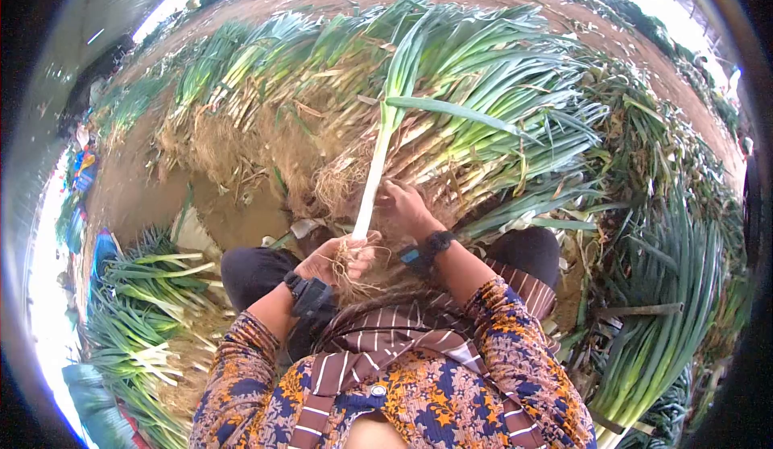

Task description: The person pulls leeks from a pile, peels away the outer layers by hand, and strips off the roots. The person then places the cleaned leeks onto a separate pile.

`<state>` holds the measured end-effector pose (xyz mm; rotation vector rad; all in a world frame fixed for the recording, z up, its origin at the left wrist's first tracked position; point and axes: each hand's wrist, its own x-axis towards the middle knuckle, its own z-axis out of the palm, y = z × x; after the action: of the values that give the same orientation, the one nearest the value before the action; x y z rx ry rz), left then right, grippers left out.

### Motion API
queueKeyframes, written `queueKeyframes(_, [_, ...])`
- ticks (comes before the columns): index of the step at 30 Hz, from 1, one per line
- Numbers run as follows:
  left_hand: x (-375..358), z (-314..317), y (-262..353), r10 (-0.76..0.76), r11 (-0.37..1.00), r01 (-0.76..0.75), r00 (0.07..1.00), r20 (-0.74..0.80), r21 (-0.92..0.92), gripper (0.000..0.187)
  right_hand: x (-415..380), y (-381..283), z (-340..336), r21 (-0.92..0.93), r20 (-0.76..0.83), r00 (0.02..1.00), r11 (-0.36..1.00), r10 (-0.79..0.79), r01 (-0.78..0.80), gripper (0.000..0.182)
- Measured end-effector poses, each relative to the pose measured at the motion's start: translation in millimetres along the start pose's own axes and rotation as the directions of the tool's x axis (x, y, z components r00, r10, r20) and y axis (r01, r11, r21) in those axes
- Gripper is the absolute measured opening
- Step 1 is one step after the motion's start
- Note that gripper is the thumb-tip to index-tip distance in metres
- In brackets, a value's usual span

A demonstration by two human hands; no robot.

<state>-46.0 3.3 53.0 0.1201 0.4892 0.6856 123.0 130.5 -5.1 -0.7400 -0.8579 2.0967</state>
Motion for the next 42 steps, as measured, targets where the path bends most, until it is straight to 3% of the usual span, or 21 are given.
queueKeyframes(3, [-0.6, -1.6, -5.7, 0.013, 0.995, -0.002, 0.993, -0.116, 0.100, 0.031, 20.6, 35.3, -15.2, -0.031, 0.018, 0.999, 0.999, -0.028, 0.028, 0.030])
queueKeyframes(5, [3.5, -16.9, -8.3, 0.010, 0.992, 0.016, 0.977, -0.213, 0.123, 0.026, 11.7, 51.6, -10.6, 0.129, 0.070, 0.995, 0.988, 0.074, -0.082, 0.029])
queueKeyframes(9, [7.6, -12.9, -15.2, 0.146, 0.955, -0.065, 0.953, -0.267, 0.288, 0.020, 19.6, 70.7, -8.6, -0.290, -0.189, 0.962, 0.947, -0.195, 0.135, 0.024])
queueKeyframes(10, [8.7, -10.7, -18.0, 0.178, 0.936, -0.061, 0.932, -0.317, 0.347, 0.021, -5.0, 42.8, 16.9, -0.083, -0.282, 0.955, 0.994, -0.093, 0.072, 0.024])
queueKeyframes(13, [11.3, -2.5, -22.1, 0.187, 0.903, -0.025, 0.921, -0.342, 0.429, 0.022, 23.3, 64.4, -14.7, -0.750, -0.357, 0.755, 0.650, -0.550, 0.119, 0.023])
queueKeyframes(14, [10.1, -1.7, -24.4, 0.196, 0.890, -0.029, 0.926, -0.324, 0.455, 0.021, 33.8, 71.4, -24.6, -0.697, -0.371, 0.726, 0.690, -0.579, 0.194, 0.026])
queueKeyframes(18, [4.9, 18.4, -27.5, 0.197, 0.882, -0.011, 0.917, -0.346, 0.471, 0.025, 19.9, 33.6, -19.7, -0.700, -0.369, 0.801, 0.708, -0.472, 0.094, 0.026])
queueKeyframes(21, [2.3, 18.0, -26.3, 0.197, 0.857, 0.040, 0.895, -0.399, 0.513, 0.033, -13.9, -15.4, 31.9, -0.636, -0.122, 0.898, 0.728, -0.422, 0.256, 0.026])
queueKeyframes(23, [-0.3, 5.5, -28.1, 0.091, 0.907, 0.042, 0.952, -0.293, 0.419, 0.043, -11.3, 2.0, 49.7, -0.643, 0.390, 0.742, 0.416, -0.545, 0.643, 0.027])
queueKeyframes(25, [-8.0, 26.7, -29.1, 0.047, 0.929, 0.060, 0.960, -0.277, 0.365, 0.047, -26.2, 1.9, 70.3, -0.582, 0.697, 0.638, 0.261, -0.327, 0.770, 0.029])
queueKeyframes(28, [-18.1, 25.8, -27.8, 0.137, 0.848, 0.097, 0.910, -0.393, 0.521, 0.051, 3.0, -17.3, 53.6, -0.662, 0.686, 0.714, 0.287, -0.142, 0.693, 0.025])
queueKeyframes(29, [-25.1, 17.9, -26.6, 0.141, 0.815, 0.139, 0.895, -0.424, 0.563, 0.050, 29.9, -17.6, 39.9, -0.772, 0.596, 0.771, 0.103, -0.222, 0.627, 0.019])
queueKeyframes(30, [-33.6, 14.7, -29.8, 0.086, 0.844, 0.136, 0.920, -0.382, 0.518, 0.047, 77.1, -14.3, 15.4, -0.617, 0.775, 0.571, -0.523, -0.272, 0.588, 0.014])
queueKeyframes(31, [-37.3, 11.8, -31.7, 0.091, 0.831, 0.164, 0.902, -0.422, 0.531, 0.042, 67.7, -44.9, 14.8, -0.831, 0.399, 0.756, 0.144, -0.519, 0.537, 0.015])
queueKeyframes(33, [-48.1, 16.4, -34.2, 0.203, 0.752, 0.151, 0.873, -0.444, 0.641, 0.039, 89.4, -58.5, -7.2, -0.912, 0.107, 0.412, 0.075, -0.905, 0.403, 0.010])
queueKeyframes(34, [-54.8, 13.9, -35.8, 0.267, 0.698, 0.136, 0.861, -0.432, 0.703, 0.038, 82.1, -72.3, -2.1, -0.421, -0.318, 0.627, 0.699, -0.711, 0.579, 0.023])
queueKeyframes(35, [-61.8, 10.7, -37.7, 0.327, 0.639, 0.125, 0.849, -0.415, 0.759, 0.037, 79.3, -82.2, -3.4, -0.413, -0.620, 0.619, 0.871, -0.483, 0.265, 0.040])
queueKeyframes(37, [-73.0, 6.4, -42.4, 0.425, 0.513, 0.146, 0.813, -0.398, 0.846, 0.037, 73.5, -83.7, -17.9, 0.186, -0.431, 0.901, 0.982, 0.043, 0.042, 0.053])
queueKeyframes(38, [-79.7, 6.5, -45.1, 0.465, 0.449, 0.182, 0.789, -0.402, 0.875, 0.037, 95.4, -72.8, -31.3, 0.360, -0.362, 0.917, 0.932, 0.170, -0.031, 0.057])
queueKeyframes(39, [-85.4, 8.5, -48.2, 0.506, 0.386, 0.220, 0.762, -0.405, 0.896, 0.038, 107.7, -71.4, -42.2, 0.374, -0.205, 0.977, 0.927, 0.067, 0.015, 0.062])
queueKeyframes(42, [-103.9, 44.9, -54.6, 0.685, 0.140, 0.403, 0.621, -0.382, 0.904, 0.036, 106.9, -106.3, -14.0, 0.226, -0.319, 0.940, 0.954, -0.119, 0.197, 0.066])
